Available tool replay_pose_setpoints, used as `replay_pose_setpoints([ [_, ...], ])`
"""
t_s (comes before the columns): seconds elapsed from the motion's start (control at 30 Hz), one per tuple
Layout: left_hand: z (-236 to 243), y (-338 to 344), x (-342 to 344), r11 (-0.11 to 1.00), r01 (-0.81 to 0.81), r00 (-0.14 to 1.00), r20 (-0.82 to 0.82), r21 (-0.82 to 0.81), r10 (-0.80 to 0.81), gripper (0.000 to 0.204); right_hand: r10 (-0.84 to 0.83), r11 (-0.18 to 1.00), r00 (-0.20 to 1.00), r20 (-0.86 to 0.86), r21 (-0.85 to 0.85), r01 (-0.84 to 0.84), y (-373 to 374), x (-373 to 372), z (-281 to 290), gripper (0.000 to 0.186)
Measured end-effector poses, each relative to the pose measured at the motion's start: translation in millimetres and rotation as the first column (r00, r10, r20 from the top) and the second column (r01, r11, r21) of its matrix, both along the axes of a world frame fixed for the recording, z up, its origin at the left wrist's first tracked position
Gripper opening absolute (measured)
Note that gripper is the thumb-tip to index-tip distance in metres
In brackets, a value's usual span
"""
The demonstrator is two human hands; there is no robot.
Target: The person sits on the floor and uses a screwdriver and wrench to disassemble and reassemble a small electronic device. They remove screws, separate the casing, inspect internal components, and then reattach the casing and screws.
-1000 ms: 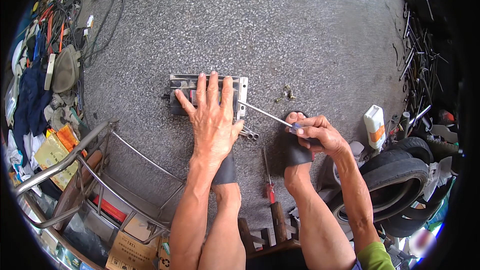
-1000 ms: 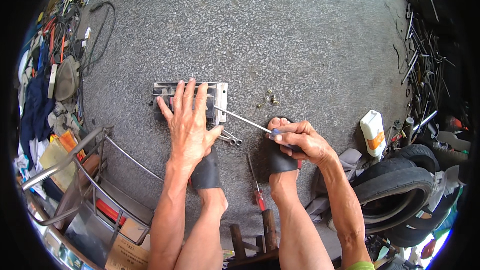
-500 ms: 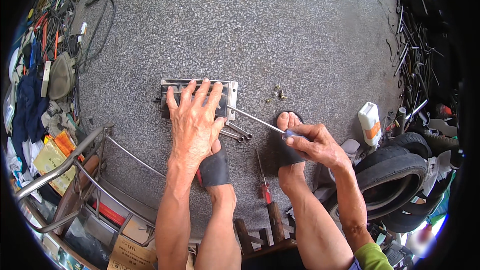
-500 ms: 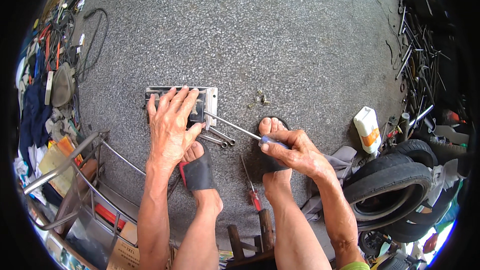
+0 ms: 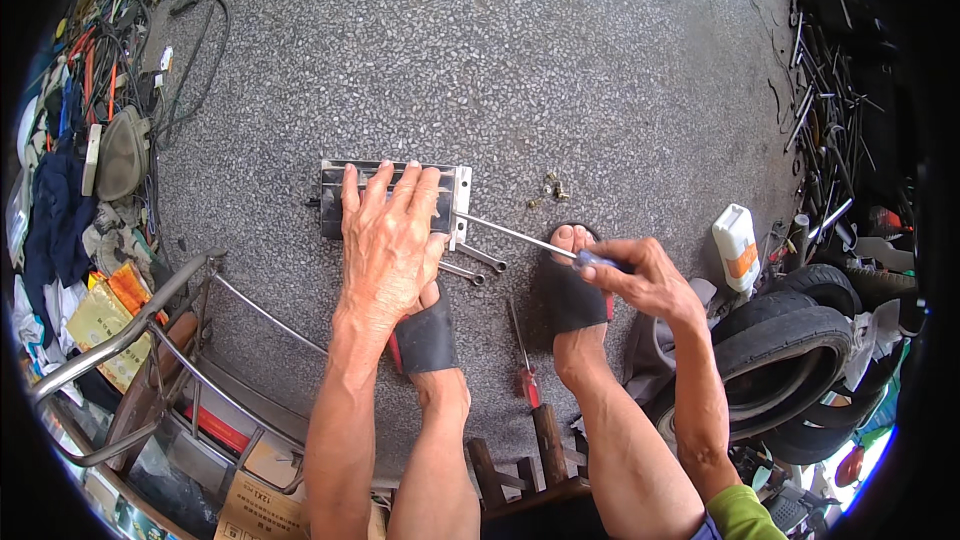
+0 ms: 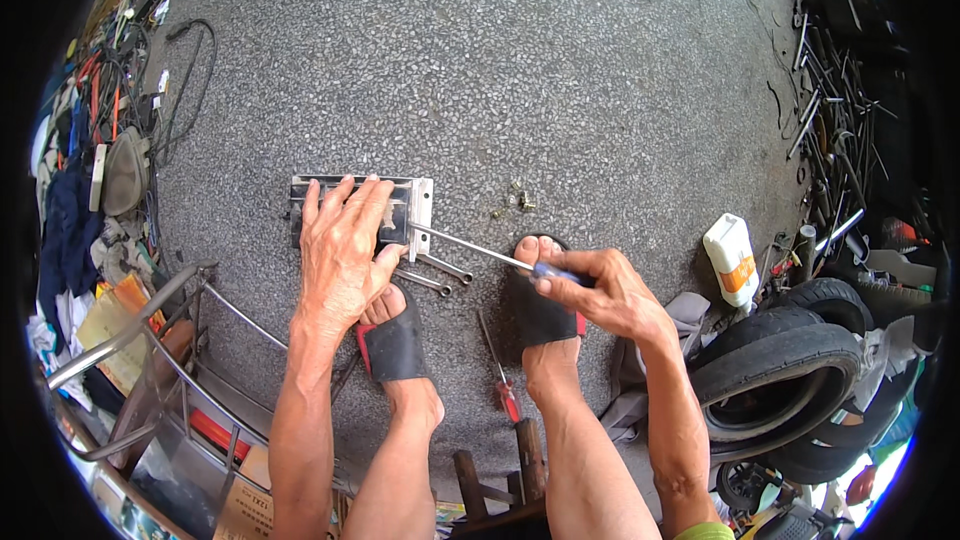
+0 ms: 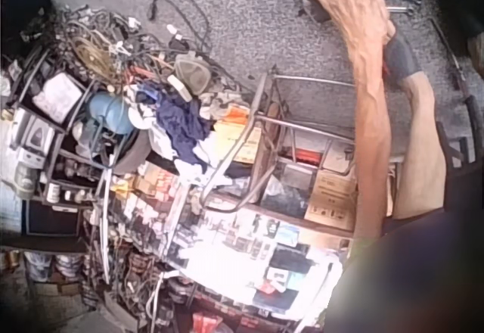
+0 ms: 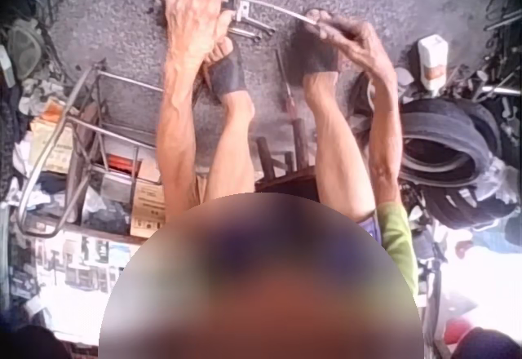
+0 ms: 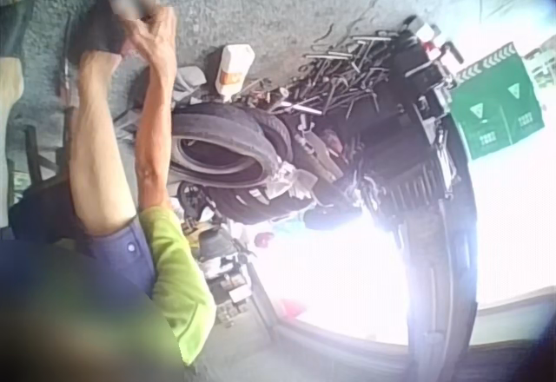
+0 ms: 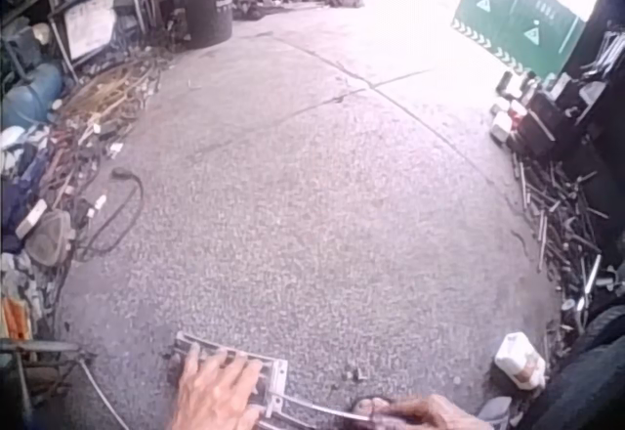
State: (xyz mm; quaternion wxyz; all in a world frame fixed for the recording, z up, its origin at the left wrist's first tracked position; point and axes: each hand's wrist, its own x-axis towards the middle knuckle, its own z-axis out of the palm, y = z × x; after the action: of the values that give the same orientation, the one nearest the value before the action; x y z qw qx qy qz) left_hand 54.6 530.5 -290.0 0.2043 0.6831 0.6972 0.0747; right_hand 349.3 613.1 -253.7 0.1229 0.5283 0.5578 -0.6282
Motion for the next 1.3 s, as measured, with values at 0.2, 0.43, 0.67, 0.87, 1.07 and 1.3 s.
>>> replay_pose_setpoints([
  [0.2,-15,-30,25,0.955,-0.233,0.972,0.046,0.183,0.229,0.074,-0.128,0.988,0.991,-0.046,0.082,0.131,-30,16,3,0.039],
  [0.43,-16,-14,26,0.944,-0.299,0.953,0.081,0.136,0.29,0.077,-0.221,0.958,0.974,-0.041,0.175,0.225,-34,9,-10,0.038],
  [0.67,-29,-14,23,0.921,-0.348,0.933,0.165,0.177,0.321,0.063,-0.207,0.945,0.97,-0.127,0.231,0.232,-37,16,-37,0.038],
  [0.87,-35,-12,28,0.899,-0.372,0.927,0.148,0.229,0.346,0.056,-0.171,0.937,0.968,-0.183,0.274,0.218,-30,14,-40,0.038],
  [1.07,-34,-9,32,0.902,-0.362,0.931,0.137,0.235,0.338,0.053,-0.077,0.901,0.98,-0.182,0.409,0.147,-15,16,-50,0.037],
  [1.3,-32,-10,35,0.897,-0.363,0.931,0.136,0.251,0.339,0.054,-0.094,0.955,0.988,0.122,0.292,0.055,1,-38,54,0.041],
])
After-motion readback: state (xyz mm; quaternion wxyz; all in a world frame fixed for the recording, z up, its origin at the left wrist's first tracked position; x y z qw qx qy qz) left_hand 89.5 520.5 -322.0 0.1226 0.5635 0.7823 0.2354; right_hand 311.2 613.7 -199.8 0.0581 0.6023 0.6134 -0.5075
